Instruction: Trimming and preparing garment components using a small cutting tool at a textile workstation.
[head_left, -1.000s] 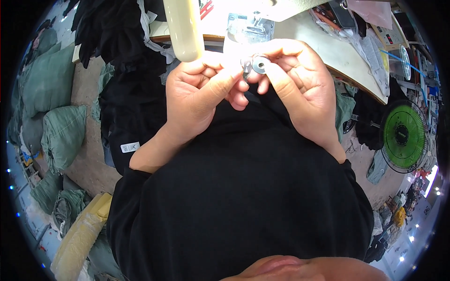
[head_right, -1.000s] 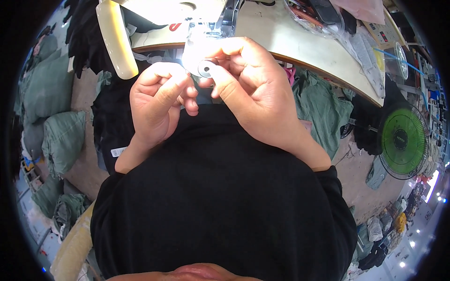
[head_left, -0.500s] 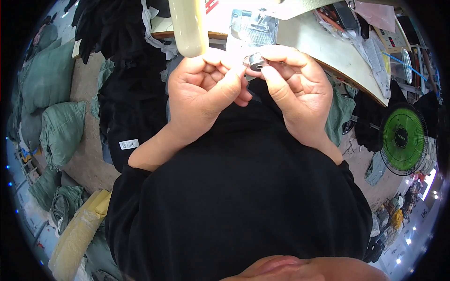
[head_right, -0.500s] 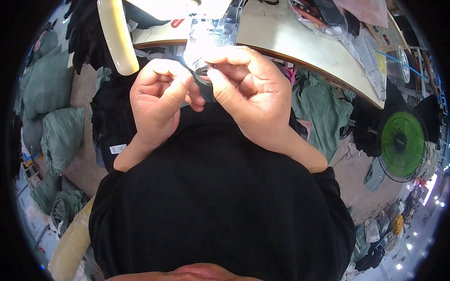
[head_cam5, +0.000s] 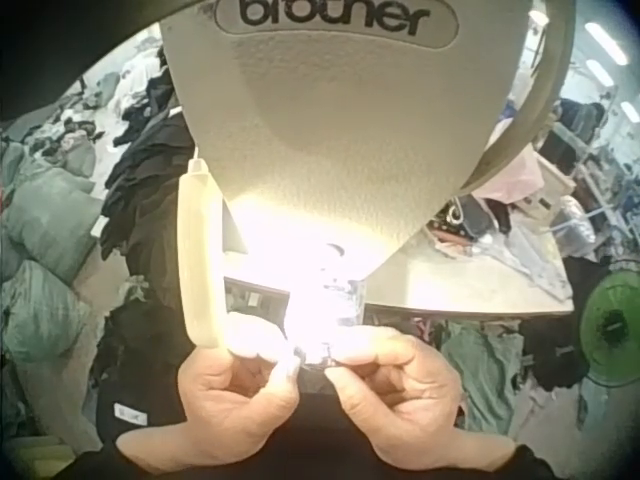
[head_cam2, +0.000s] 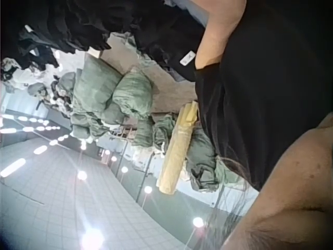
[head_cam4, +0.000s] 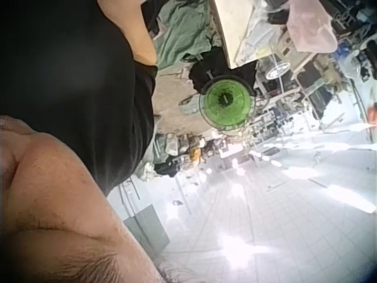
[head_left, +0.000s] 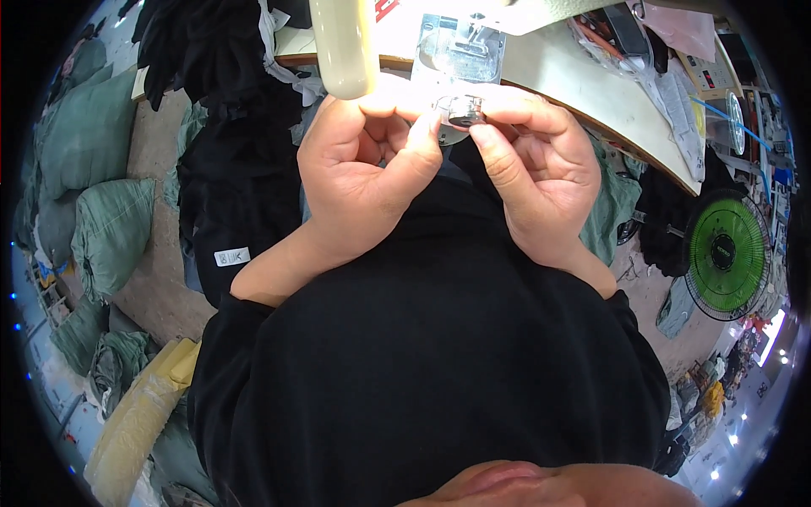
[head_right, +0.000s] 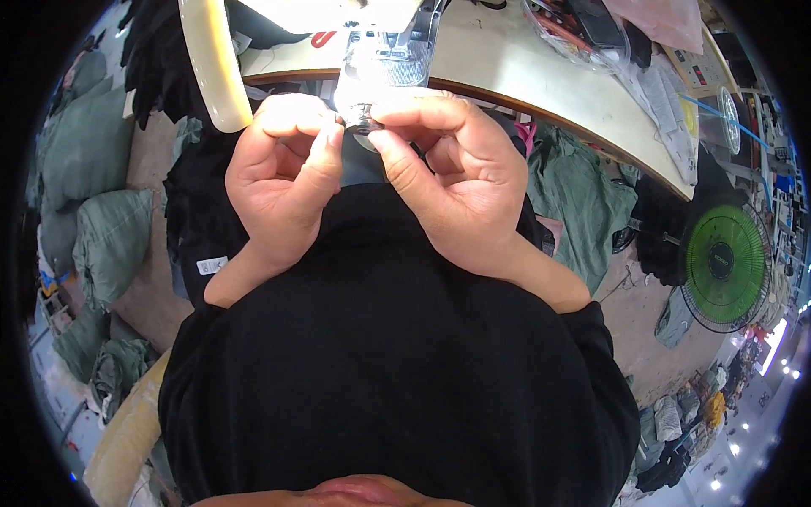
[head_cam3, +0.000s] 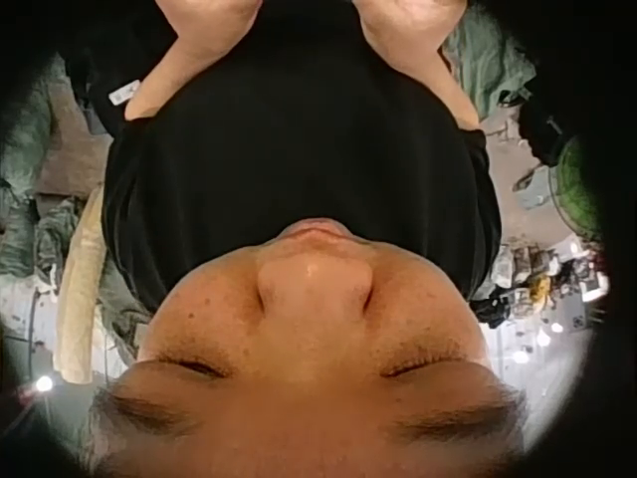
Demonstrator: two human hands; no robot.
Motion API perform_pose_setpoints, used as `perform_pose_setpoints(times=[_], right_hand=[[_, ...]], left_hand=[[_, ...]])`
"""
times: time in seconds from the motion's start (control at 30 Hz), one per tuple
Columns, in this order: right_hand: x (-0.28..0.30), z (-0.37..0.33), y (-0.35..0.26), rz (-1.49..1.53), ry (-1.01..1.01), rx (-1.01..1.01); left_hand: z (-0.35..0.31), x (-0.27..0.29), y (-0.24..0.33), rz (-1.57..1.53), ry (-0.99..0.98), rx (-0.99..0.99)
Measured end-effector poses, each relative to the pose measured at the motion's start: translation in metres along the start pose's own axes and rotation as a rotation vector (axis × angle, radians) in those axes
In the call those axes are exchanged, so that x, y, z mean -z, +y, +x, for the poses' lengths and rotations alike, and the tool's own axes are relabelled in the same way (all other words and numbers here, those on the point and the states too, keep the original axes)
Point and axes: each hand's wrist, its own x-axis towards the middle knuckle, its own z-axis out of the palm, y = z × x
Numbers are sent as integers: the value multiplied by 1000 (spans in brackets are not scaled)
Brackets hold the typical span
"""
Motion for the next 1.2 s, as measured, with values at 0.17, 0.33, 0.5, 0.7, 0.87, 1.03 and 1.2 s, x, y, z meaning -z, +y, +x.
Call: perform_pose_setpoints(times=[0.17,0.33,0.5,0.7,0.87,1.03,1.2], right_hand=[[1,0,0,-15,-22,16],[1,0,-1,-34,-34,29],[1,-1,0,-61,-25,15],[1,0,0,-60,-21,26],[1,0,-3,-97,-30,4],[0,0,-6,-91,-28,-19],[1,-1,-6,-106,-33,-9]], left_hand=[[-1,3,0,84,-6,-42],[-2,5,-4,116,-20,-21],[-2,4,-1,83,-23,-8],[-1,3,-1,63,-14,-10],[-1,3,-2,46,-14,6],[-1,2,-1,21,0,38],[0,1,-2,-11,-12,44]])
